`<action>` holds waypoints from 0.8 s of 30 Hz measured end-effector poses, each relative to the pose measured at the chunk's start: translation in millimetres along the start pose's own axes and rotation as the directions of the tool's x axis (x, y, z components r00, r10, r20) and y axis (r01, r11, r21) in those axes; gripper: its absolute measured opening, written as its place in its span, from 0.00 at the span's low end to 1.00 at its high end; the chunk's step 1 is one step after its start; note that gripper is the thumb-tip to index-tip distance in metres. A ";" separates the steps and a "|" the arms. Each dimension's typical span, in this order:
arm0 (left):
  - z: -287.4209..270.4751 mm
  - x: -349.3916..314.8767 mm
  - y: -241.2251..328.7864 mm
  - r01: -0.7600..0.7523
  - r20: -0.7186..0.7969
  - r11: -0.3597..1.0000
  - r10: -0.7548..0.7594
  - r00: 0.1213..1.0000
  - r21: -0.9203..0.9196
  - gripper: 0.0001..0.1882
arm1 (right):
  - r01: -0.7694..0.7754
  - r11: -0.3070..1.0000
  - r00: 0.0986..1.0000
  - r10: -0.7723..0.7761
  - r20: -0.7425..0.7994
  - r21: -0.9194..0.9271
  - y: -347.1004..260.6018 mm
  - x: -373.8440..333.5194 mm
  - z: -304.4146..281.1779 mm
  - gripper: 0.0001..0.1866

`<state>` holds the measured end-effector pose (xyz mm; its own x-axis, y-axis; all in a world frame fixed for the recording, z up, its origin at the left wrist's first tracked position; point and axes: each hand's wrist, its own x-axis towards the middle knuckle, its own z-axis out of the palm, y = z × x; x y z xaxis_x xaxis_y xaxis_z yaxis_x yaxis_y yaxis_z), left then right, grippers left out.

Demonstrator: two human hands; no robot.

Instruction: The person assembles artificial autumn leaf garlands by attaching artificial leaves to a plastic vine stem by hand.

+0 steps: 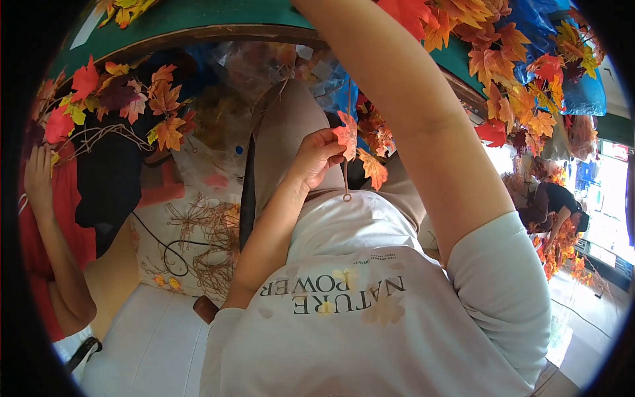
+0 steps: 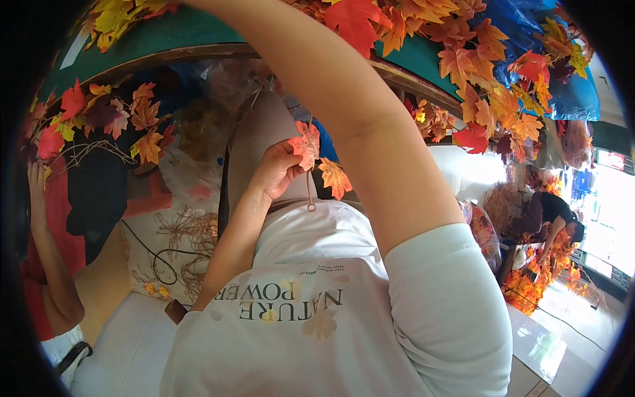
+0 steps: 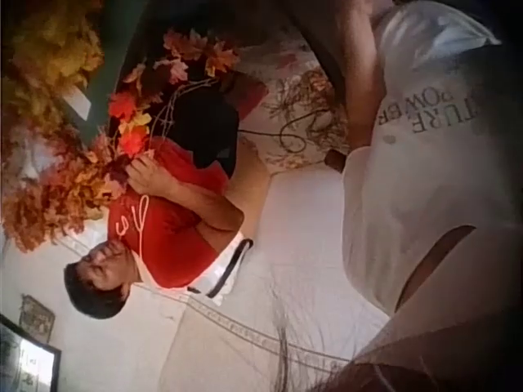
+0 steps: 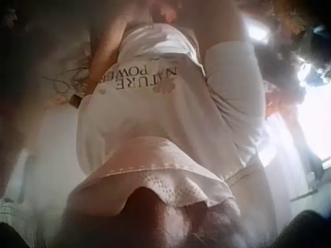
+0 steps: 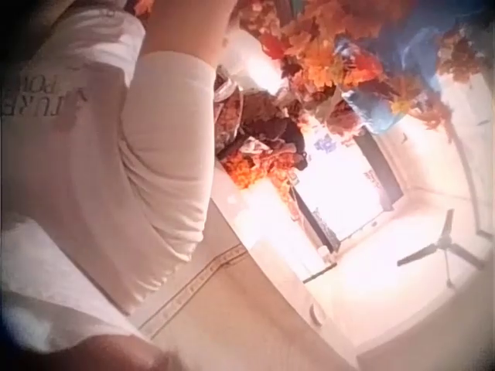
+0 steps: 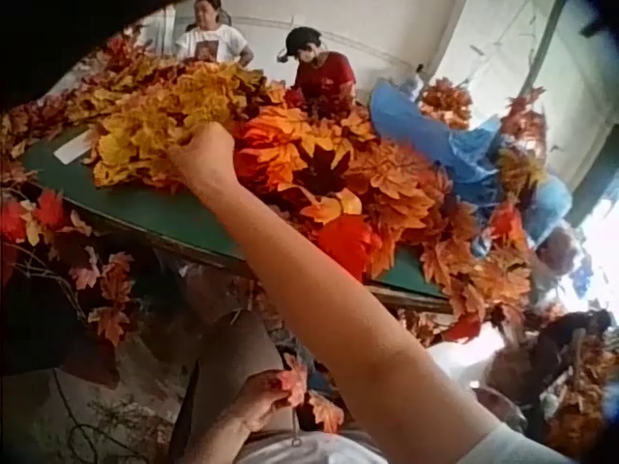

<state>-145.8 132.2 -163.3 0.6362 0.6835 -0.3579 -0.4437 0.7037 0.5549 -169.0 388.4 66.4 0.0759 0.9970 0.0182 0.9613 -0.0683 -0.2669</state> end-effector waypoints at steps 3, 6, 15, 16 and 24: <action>7.3 0.8 -0.5 0.003 0.068 1.000 -0.004 0.998 0.018 0.08 | -0.247 -0.366 0.968 -0.060 0.242 0.897 43.8 -14.9 3.2 0.08; 33.7 -1.2 5.8 -0.003 0.061 1.000 0.001 0.998 0.026 0.08 | -0.212 -0.518 0.977 -0.115 0.178 0.829 67.6 -5.9 -0.9 0.14; 30.3 14.1 -19.8 -0.008 -0.189 0.999 -0.001 0.982 -0.047 0.15 | -0.233 -0.442 0.964 -0.224 0.145 0.866 117.7 -210.6 21.3 0.09; 22.1 16.4 -23.9 -0.054 -0.131 0.980 0.029 0.991 -0.192 0.15 | -0.296 -0.356 0.953 -0.179 0.246 0.886 129.3 -228.8 29.8 0.10; 77.0 8.7 3.0 -0.117 -0.151 0.985 0.137 0.979 0.130 0.04 | -0.115 -0.256 0.896 0.390 0.211 0.960 246.4 -285.5 76.8 0.10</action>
<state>-93.1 125.3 -107.0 0.4668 0.7946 -0.3882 -0.4292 0.5873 0.6862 25.9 89.8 -78.6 0.3870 0.8749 -0.2913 -0.5093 -0.0605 -0.8585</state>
